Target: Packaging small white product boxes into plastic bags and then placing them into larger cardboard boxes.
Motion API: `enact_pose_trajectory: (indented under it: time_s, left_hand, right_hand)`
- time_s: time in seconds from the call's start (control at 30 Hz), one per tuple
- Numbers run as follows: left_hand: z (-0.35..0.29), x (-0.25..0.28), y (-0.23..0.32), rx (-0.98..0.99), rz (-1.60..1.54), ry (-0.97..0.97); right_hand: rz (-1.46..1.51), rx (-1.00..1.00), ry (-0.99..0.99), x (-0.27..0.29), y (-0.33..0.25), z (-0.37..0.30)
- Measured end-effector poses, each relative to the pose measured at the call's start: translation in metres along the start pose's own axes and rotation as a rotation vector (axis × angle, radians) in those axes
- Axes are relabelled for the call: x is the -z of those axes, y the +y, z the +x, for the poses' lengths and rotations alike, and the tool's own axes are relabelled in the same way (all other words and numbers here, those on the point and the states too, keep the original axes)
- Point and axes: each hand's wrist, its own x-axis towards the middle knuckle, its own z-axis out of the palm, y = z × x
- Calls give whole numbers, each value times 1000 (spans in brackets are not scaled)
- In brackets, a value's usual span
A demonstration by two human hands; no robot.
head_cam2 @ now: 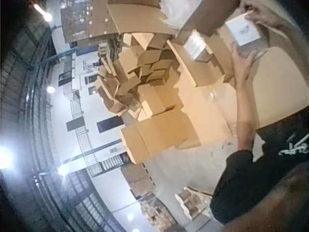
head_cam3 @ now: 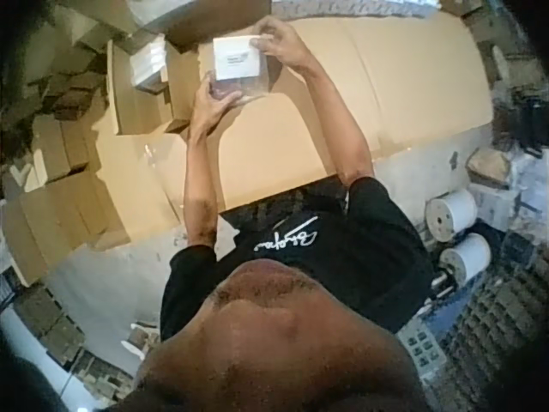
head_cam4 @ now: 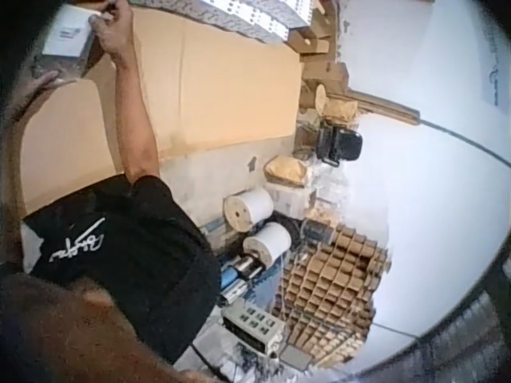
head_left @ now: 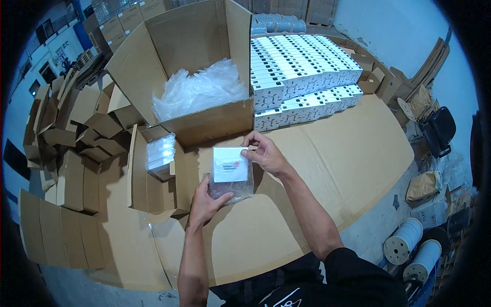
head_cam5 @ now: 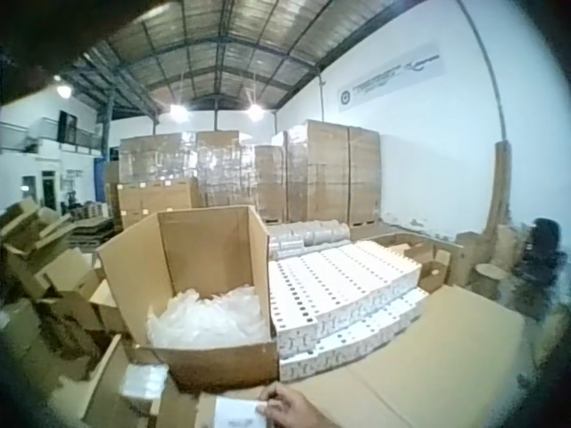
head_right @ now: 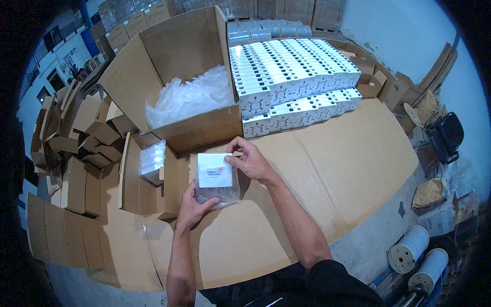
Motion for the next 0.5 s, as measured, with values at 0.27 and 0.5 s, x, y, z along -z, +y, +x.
enact_pose_trajectory:
  time_s: [0.27, 0.5]
  left_hand:
    - [17, -9, -11, 111, -116, 162]
    - [42, -5, -29, 35, -253, 263]
  right_hand:
    - [13, -57, -58, 2, 6, 0]
    - [44, -163, 111, -12, 12, -3]
